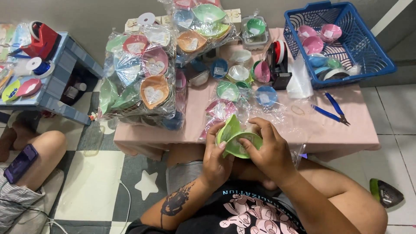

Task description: The person packages plastic bowls by taking them from a blue basket and a stack on the table and placing them into a plastic bag, one by one.

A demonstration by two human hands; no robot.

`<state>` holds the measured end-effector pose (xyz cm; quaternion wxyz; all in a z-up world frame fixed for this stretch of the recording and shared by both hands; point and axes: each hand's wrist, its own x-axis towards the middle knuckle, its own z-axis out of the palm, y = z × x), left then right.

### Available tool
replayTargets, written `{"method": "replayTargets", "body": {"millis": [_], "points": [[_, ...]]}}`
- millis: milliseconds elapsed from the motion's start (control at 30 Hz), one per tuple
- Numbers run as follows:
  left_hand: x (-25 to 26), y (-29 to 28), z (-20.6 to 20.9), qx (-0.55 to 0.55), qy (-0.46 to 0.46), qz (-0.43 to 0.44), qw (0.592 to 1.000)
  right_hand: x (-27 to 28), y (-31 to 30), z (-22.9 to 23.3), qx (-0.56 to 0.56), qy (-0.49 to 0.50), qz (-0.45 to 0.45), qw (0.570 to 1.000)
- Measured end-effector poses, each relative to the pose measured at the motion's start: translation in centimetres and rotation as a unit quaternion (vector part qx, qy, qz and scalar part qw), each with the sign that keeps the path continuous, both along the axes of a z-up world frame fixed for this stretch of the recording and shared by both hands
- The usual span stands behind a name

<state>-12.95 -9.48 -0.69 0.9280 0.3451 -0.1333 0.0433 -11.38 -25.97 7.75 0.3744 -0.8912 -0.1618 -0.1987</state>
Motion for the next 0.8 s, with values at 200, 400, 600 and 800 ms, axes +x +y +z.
{"method": "replayTargets", "body": {"millis": [200,400,600,800], "points": [[-3.4,-2.2,2.8,0.133,-0.121,0.070,0.981,-2.0,0.9,-2.6,0.399,0.321,0.008,0.859],[-4.1,-2.7,4.4,0.271,-0.236,0.148,0.921,-5.3,1.0,-4.1,0.437,0.266,0.038,0.858],[-4.7,-3.2,4.7,0.325,-0.248,0.132,0.903,-5.9,0.4,-2.9,0.425,0.188,0.035,0.885],[-4.1,-1.7,7.0,0.411,-0.161,0.094,0.892,-5.5,-3.2,-1.9,0.123,0.010,0.067,0.990]]}}
